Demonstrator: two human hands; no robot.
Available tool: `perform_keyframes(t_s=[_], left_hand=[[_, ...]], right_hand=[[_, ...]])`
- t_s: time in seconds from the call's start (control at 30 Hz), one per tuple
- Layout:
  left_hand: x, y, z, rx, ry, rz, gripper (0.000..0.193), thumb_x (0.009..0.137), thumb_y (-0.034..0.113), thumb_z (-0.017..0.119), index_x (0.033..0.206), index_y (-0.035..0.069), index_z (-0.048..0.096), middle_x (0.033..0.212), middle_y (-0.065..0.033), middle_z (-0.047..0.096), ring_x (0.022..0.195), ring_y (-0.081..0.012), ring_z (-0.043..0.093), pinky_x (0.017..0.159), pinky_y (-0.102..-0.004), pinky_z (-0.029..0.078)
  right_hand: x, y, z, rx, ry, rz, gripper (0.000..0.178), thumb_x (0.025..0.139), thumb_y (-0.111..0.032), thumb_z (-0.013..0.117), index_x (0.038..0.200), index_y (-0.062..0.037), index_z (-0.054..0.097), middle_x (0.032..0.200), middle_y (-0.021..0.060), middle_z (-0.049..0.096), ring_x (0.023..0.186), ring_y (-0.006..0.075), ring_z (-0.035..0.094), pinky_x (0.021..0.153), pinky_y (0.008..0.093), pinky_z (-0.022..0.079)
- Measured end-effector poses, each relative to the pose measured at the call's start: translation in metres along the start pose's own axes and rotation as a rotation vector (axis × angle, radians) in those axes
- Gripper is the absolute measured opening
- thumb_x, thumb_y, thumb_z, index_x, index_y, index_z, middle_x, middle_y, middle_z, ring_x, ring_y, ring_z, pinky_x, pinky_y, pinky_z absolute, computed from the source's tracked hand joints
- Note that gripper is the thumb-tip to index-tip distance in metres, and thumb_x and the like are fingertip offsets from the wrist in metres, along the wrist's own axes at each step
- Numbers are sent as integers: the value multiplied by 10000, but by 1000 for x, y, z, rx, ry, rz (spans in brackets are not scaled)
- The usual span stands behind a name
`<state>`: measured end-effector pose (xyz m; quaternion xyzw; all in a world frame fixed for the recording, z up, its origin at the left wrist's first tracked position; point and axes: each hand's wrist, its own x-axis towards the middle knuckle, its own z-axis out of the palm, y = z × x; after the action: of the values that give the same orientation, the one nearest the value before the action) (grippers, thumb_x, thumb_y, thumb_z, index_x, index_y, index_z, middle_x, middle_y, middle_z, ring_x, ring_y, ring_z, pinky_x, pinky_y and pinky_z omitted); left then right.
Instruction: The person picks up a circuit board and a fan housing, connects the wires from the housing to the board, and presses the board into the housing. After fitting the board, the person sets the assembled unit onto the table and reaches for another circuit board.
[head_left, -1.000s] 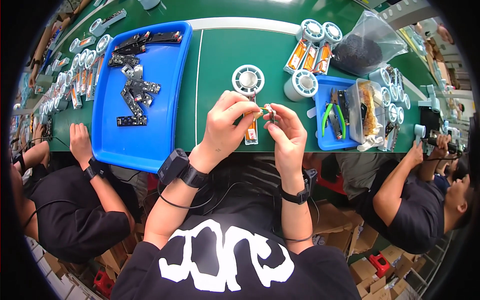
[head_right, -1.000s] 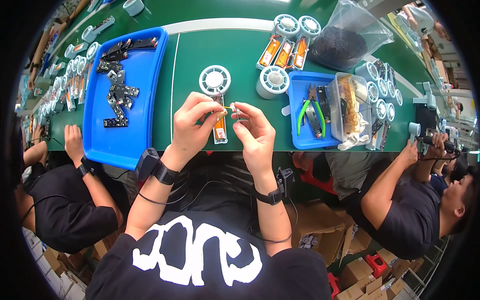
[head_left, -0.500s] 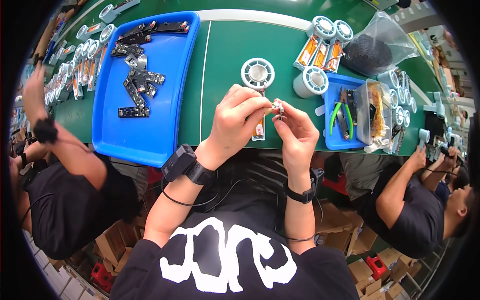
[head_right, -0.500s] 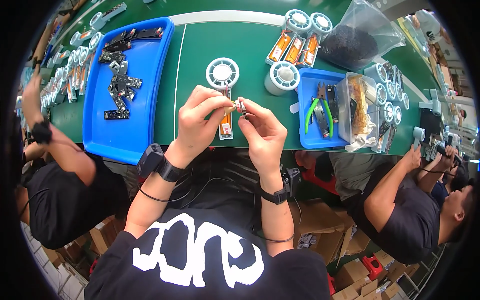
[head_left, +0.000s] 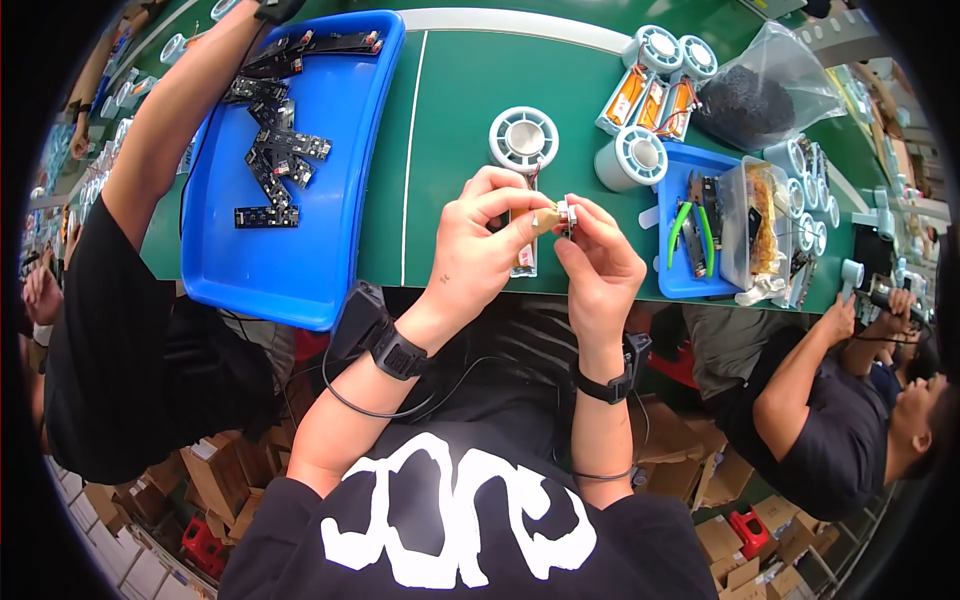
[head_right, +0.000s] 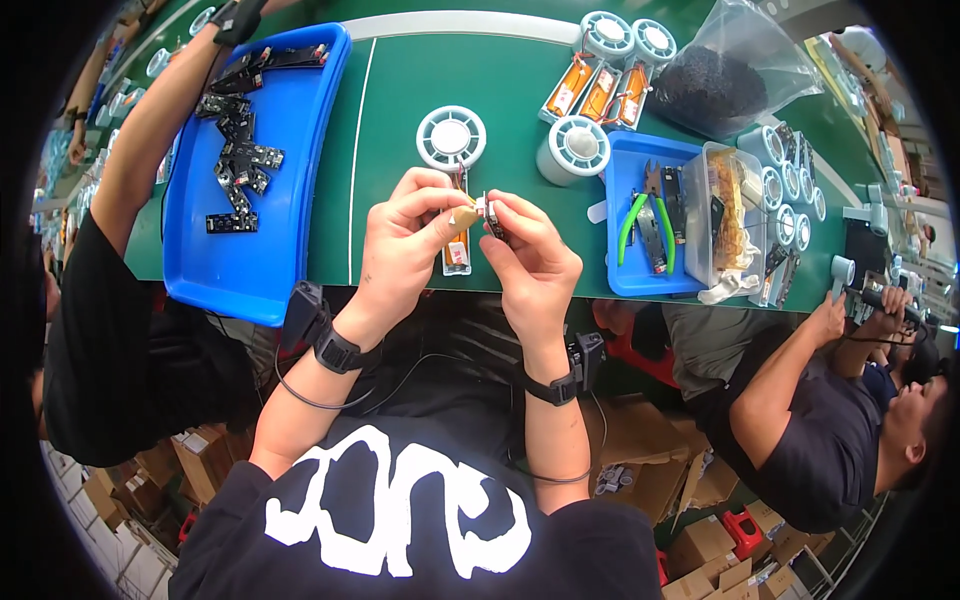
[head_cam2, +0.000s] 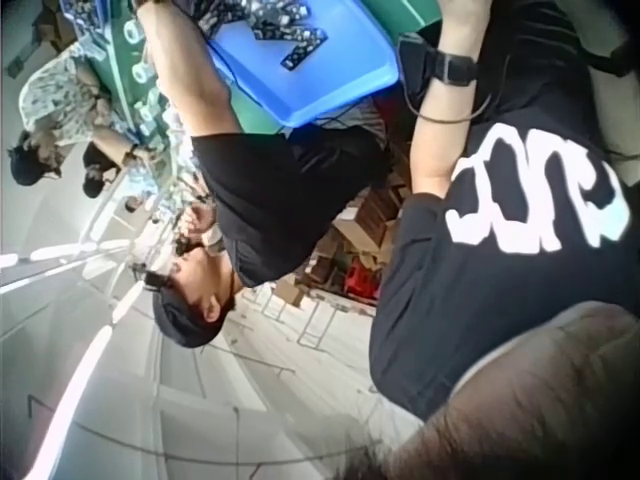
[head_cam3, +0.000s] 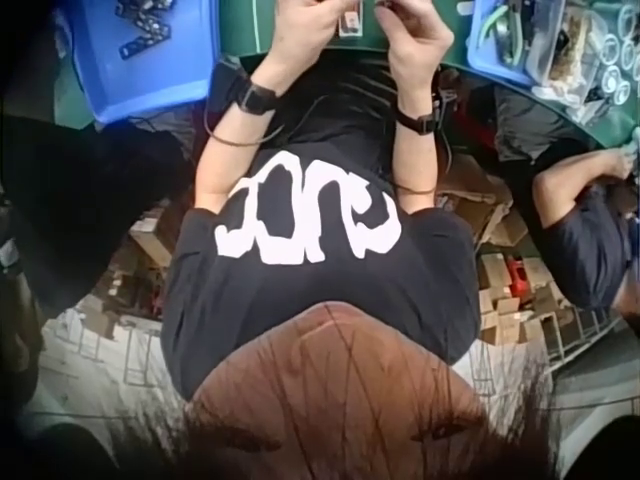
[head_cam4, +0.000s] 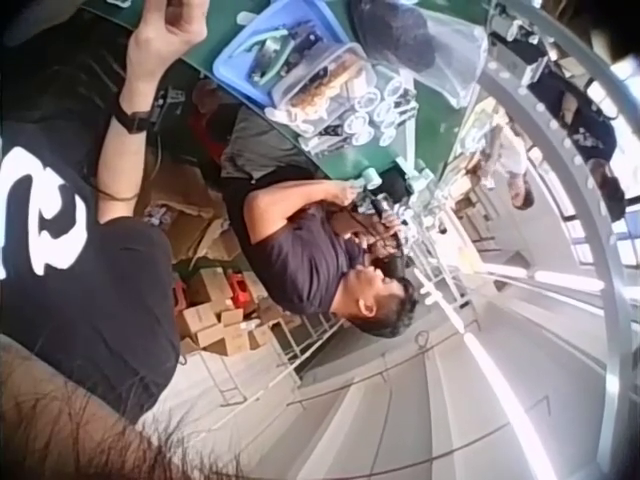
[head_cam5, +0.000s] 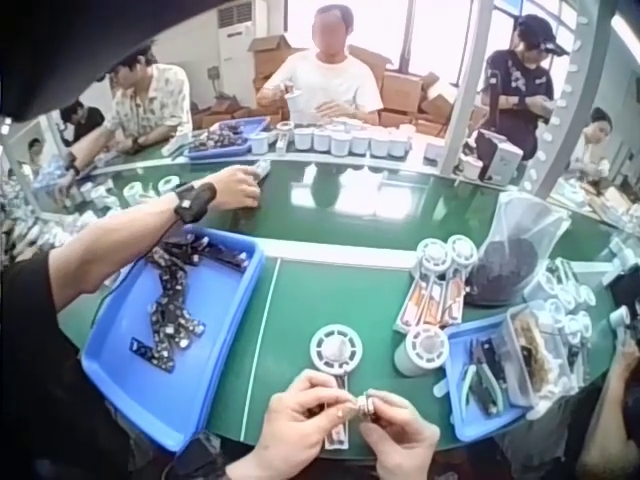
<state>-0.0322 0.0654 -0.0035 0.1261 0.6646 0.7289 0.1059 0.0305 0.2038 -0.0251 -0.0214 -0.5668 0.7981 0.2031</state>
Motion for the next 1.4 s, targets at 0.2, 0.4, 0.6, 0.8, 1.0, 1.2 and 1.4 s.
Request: perform_keyframes(t_s=[0.2, 0.4, 0.6, 0.8, 1.0, 1.2, 1.4], left_hand=[[3, 2, -1, -76, -38, -97, 114, 904, 35, 746, 999, -29, 742, 1069, -28, 570, 982, -112, 590, 856, -254, 492], [6, 5, -7, -193, -66, -170, 95, 886, 31, 766, 956, -28, 742, 1089, -44, 586, 973, -111, 598, 846, -256, 498], [6, 5, -10, -155, -43, -218, 80, 853, -23, 770, 922, -26, 731, 1077, -52, 609, 907, -101, 598, 831, -256, 506], [6, -3, -12, -150, -6, -131, 89, 820, -14, 783, 902, -23, 748, 1041, -42, 655, 831, -74, 593, 753, -232, 497], [5, -6, -16, -146, -77, -33, 156, 835, -56, 750, 987, -20, 736, 1097, -64, 620, 968, -123, 617, 854, -268, 524], [2, -9, -19, -109, -177, 25, 193, 850, -84, 724, 1033, -21, 726, 1135, -80, 600, 1070, -155, 621, 918, -294, 527], [-2, -9, -7, -83, 108, 112, 226, 809, -12, 776, 1029, 18, 733, 971, -52, 621, 852, -131, 609, 779, -277, 527]], right_hand=[[2, 2, -11, -36, -87, -23, 441, 857, 183, 638, 1268, 23, 664, 1313, 205, 628, 1109, 242, 649, 927, 333, 542], [4, 5, -20, -20, -166, -18, 443, 856, 173, 644, 1267, 11, 674, 1293, 196, 634, 1035, 235, 648, 867, 335, 541], [7, 0, -20, 63, -190, 75, 419, 865, 152, 636, 1261, 21, 676, 1254, 186, 643, 993, 242, 649, 824, 340, 534], [11, -3, -25, 144, -256, 187, 402, 856, 137, 636, 1245, 44, 678, 1211, 187, 650, 962, 239, 650, 794, 327, 526], [15, -5, -27, 171, -309, 269, 395, 843, 134, 636, 1226, 52, 686, 1188, 193, 654, 939, 233, 646, 777, 326, 526], [17, -6, -28, 170, -334, 284, 379, 845, 133, 635, 1211, 56, 693, 1196, 200, 655, 940, 234, 648, 783, 326, 531], [24, -21, -4, -101, -215, 87, 346, 861, 105, 659, 1199, 47, 701, 1168, 177, 680, 944, 196, 665, 792, 298, 538]])
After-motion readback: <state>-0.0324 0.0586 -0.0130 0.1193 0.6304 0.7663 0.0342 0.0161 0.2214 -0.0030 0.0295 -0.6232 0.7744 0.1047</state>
